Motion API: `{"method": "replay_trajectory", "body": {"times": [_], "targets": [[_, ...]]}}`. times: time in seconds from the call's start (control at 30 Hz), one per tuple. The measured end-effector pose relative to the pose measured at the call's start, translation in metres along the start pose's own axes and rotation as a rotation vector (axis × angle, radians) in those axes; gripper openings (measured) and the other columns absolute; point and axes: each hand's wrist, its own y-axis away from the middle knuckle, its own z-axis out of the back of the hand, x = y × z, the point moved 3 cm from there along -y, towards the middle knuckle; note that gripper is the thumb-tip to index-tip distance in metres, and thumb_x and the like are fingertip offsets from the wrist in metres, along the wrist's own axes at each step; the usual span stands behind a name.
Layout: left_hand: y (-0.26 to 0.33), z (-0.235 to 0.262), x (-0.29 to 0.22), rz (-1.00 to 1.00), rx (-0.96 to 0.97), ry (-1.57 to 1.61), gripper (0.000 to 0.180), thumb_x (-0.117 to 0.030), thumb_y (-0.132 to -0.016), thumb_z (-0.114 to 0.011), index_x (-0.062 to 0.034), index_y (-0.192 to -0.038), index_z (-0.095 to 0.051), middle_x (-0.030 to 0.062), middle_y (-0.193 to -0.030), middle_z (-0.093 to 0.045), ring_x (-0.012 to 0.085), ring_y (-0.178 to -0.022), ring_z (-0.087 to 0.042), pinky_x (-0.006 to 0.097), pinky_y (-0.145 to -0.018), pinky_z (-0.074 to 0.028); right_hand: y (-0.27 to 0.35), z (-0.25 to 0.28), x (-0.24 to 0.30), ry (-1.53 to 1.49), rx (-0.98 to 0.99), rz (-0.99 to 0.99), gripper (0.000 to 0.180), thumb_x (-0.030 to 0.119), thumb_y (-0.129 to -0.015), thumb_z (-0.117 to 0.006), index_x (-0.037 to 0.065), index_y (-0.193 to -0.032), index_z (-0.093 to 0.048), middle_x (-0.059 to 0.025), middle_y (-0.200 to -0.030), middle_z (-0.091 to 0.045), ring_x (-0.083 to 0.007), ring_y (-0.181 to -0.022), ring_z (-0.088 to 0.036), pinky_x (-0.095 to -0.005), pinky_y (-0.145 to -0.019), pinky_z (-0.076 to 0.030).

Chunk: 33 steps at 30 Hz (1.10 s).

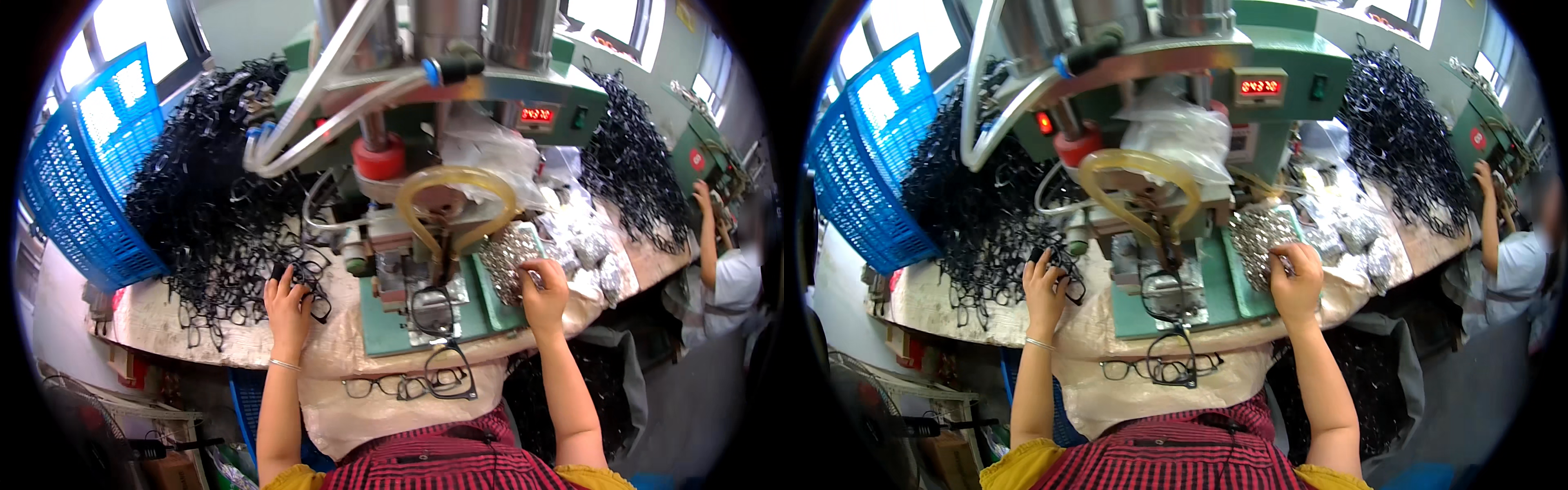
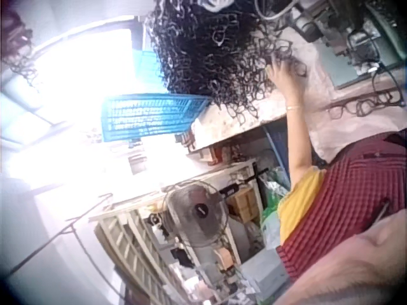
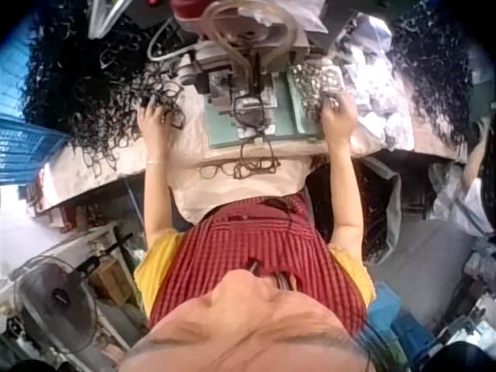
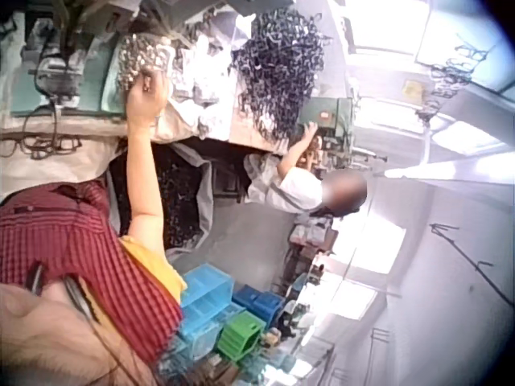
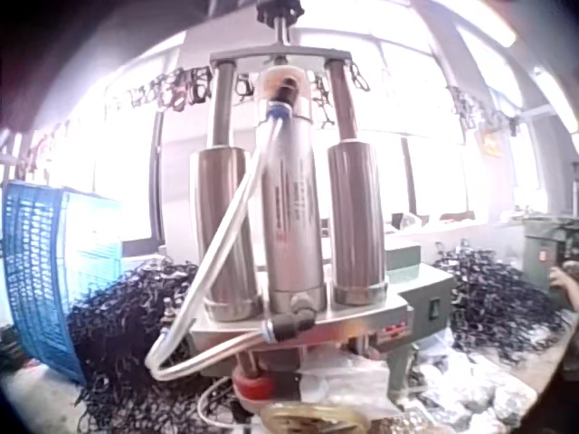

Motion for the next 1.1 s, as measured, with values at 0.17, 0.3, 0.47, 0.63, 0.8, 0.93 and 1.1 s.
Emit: {"method": "replay_trajectory", "body": {"times": [0.17,0.3,0.47,0.63,0.8,0.93,1.1], "targets": [[-0.015,0.025,-0.034,-0.108,-0.206,0.041,0.01,-0.005,-0.081,-0.073,-0.0022,-0.082,-0.063,0.0151,-0.13,-0.064,0.0377,-0.104,-0.054,0.046,-0.098,-0.04,0.009,-0.008,-0.028,-0.377,-0.087,-0.378,0.007,0.002,-0.086,-0.073,0.001,-0.092,-0.072,-0.0039,-0.084,-0.071,-0.0124,-0.078,-0.064,-0.0267,-0.073,-0.05],[-0.02,0.051,-0.04,0.089,-0.421,0.278,0.014,-0.005,-0.092,-0.065,-0.0011,-0.082,-0.056,0.0084,-0.093,-0.063,0.0232,-0.079,-0.053,0.036,-0.079,-0.043,0.001,-0.025,-0.014,-0.662,-0.025,-0.545,0.008,0.001,-0.088,-0.073,0.0,-0.096,-0.072,-0.0008,-0.086,-0.071,-0.0069,-0.078,-0.062,-0.0217,-0.073,-0.049],[0.011,0.036,-0.038,0.505,-0.296,0.872,0.02,-0.014,-0.1,-0.064,-0.0055,-0.086,-0.052,-0.0055,-0.076,-0.049,0.0033,-0.067,-0.04,0.021,-0.059,-0.034,-0.005,-0.022,0.057,-0.704,0.141,-0.2,0.01,-0.001,-0.085,-0.071,0.0,-0.095,-0.071,-0.0056,-0.091,-0.071,-0.0142,-0.082,-0.067,-0.0281,-0.074,-0.052],[0.035,-0.006,-0.034,0.607,-0.383,1.191,0.01,-0.014,-0.103,-0.058,-0.0044,-0.107,-0.059,0.0018,-0.094,-0.061,0.01,-0.08,-0.06,0.025,-0.074,-0.054,-0.005,-0.036,0.109,-0.713,0.101,-0.172,0.02,-0.001,-0.085,-0.07,-0.001,-0.105,-0.065,-0.0076,-0.092,-0.07,-0.016,-0.091,-0.067,-0.0301,-0.084,-0.052],[-0.032,0.091,-0.153,0.022,-0.442,1.593,0.013,-0.015,-0.104,-0.055,-0.0033,-0.111,-0.055,0.013,-0.105,-0.062,0.0214,-0.092,-0.061,0.035,-0.076,-0.056,-0.003,-0.035,0.103,-0.884,0.224,-0.311,0.041,-0.001,-0.087,-0.07,-0.003,-0.124,-0.053,-0.0102,-0.106,-0.07,-0.0131,-0.101,-0.065,-0.0273,-0.093,-0.048],[-0.077,0.134,-0.193,-0.306,-0.328,1.095,0.017,-0.018,-0.104,-0.055,-0.0014,-0.109,-0.053,0.0176,-0.104,-0.061,0.0204,-0.089,-0.057,0.035,-0.073,-0.055,-0.004,-0.033,0.123,-1.086,0.293,-0.45,0.048,-0.001,-0.086,-0.069,-0.002,-0.13,-0.049,-0.0109,-0.113,-0.069,-0.0134,-0.103,-0.065,-0.0281,-0.096,-0.047],[-0.063,0.13,-0.192,-0.369,-0.291,1.269,0.012,-0.008,-0.099,-0.06,0.0001,-0.108,-0.056,0.0215,-0.102,-0.069,0.0271,-0.086,-0.067,0.04,-0.084,-0.054,-0.002,-0.008,0.126,-0.855,0.455,-0.322,0.058,0.005,-0.092,-0.065,0.002,-0.145,-0.042,-0.0165,-0.133,-0.063,-0.0239,-0.125,-0.061,-0.0314,-0.107,-0.042]]}}
